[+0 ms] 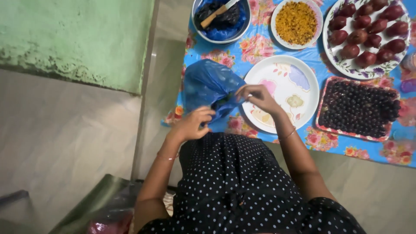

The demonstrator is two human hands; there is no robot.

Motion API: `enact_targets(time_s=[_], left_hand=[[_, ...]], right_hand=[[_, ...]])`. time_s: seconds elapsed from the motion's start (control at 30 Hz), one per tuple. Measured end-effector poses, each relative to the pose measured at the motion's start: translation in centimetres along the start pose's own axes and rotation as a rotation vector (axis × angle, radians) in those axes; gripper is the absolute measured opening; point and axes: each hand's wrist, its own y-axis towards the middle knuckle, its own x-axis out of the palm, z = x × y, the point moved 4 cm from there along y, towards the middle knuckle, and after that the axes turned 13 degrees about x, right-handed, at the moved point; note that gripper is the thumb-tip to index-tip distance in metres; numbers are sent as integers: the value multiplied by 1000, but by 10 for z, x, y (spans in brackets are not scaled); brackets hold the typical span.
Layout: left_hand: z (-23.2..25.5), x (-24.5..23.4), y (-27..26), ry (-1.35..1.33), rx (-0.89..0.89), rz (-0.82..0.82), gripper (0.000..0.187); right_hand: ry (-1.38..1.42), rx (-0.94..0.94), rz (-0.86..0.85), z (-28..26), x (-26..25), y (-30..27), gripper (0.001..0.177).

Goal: The person sorts and arranges small green oranges from a plastic bag onto a plate.

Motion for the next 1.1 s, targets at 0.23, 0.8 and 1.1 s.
enact_targets(time_s=[0.23, 0.8, 1.1], left_hand=[[-76, 61, -44, 516, -525, -333, 15], [-247, -2, -64, 141, -1080, -122, 148], [-218, 33, -84, 317, -654, -82, 149]], right_hand=[[-964, -50, 144, 30, 48, 46, 32], [-946, 99, 15, 74, -25, 165, 144], [-617, 202, 90, 49, -32, 85, 93]])
